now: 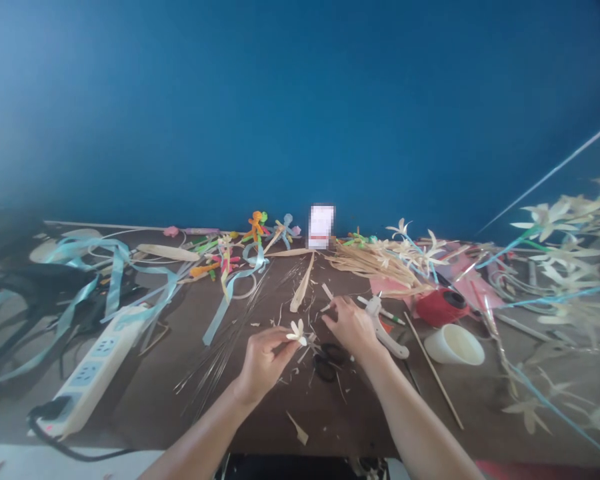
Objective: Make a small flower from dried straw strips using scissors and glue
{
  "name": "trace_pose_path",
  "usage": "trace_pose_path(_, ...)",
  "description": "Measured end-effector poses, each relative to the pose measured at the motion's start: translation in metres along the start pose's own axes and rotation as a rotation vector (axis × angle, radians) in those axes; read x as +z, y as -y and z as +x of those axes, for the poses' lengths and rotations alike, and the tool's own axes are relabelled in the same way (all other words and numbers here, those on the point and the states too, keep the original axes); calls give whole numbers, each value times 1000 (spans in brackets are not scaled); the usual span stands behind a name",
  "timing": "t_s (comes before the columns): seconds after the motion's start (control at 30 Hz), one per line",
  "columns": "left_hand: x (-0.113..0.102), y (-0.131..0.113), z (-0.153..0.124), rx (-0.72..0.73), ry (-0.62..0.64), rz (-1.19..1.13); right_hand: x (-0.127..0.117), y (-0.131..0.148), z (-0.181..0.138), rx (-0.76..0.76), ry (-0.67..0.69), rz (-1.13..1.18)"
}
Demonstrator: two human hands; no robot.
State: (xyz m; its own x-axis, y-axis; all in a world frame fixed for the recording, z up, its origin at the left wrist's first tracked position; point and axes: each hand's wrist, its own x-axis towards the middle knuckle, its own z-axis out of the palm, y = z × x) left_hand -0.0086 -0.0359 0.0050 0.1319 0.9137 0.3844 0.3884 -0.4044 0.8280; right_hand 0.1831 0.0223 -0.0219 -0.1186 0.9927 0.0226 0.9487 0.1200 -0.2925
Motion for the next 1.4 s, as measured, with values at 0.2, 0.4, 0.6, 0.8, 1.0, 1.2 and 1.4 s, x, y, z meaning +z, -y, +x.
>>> trace_pose_path(0.2, -1, -1, -4, 31, 4, 2, 9, 9, 11, -1, 11, 89)
trace_pose_path(0.4, 2, 1, -5, -123, -23, -66, -2, 0, 1, 11, -88, 350)
trace_pose_path(0.6, 15, -2, -2, -316, -23, -172, -14, 17, -28, 44, -170, 1128)
trace_pose_path(0.8, 25, -8, -2, -484, -31, -474, -14, 41, -57, -22, -262, 1458)
trace_pose_path(1.0, 25, -23, 0, -522, -17, -837, -26, 43, -74, -264, -584, 1061)
trace_pose_path(1.2, 22, -32, 2, -606, -10, -1072, -34, 40, -70, -463, -537, 850)
trace_pose_path(1.4, 20, -33, 1, -622, -11, -1030, -36, 36, -67, -524, -461, 798)
